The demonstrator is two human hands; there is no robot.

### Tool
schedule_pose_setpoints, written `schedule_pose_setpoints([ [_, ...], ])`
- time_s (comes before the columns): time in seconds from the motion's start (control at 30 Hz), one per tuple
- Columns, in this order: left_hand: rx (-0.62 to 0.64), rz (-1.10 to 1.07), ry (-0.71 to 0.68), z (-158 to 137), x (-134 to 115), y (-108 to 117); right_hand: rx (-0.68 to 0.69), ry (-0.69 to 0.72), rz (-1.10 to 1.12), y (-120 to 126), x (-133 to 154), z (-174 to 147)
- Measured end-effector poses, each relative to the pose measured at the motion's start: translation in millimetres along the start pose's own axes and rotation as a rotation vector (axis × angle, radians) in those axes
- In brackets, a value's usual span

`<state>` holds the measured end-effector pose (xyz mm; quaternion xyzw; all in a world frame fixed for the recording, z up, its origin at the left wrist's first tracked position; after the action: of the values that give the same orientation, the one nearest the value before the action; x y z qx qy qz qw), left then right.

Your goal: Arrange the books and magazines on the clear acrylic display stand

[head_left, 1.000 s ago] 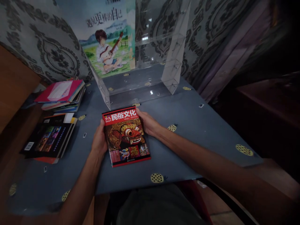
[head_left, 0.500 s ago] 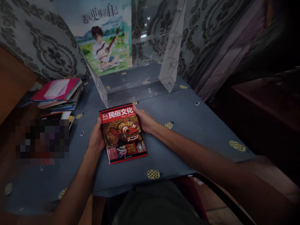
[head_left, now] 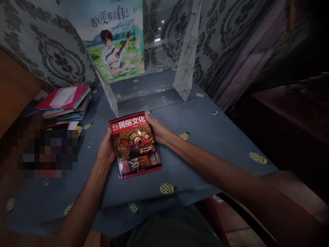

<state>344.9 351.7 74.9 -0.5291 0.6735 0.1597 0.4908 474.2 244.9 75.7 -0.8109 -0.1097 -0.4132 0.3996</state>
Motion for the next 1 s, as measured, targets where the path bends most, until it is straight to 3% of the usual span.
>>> schedule_pose_setpoints([
  [0.37, -0.034, -0.056, -0.025, -3, -4, 1, 0.017, 0.046, -0.077, -1, 2, 0],
  [0.6, 0.004, -0.083, -0.032, -6, -5, -2, -0.029, 0.012, -0.049, 3, 0, 1],
  [1.0, 0.135, -0.155, -0.033, 5, 2, 1, 0.077, 0.008, 0.024, 2, -6, 9],
])
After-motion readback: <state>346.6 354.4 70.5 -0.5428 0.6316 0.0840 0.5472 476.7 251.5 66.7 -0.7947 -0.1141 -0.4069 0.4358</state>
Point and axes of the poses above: each hand's wrist, its own z-axis towards the middle knuckle, its own y-axis out of the back of the hand, x = y × z, the point moved 9 cm from there along z, towards the middle knuckle, and after that the axes turned 12 degrees about -x, right-handed, at the moved point
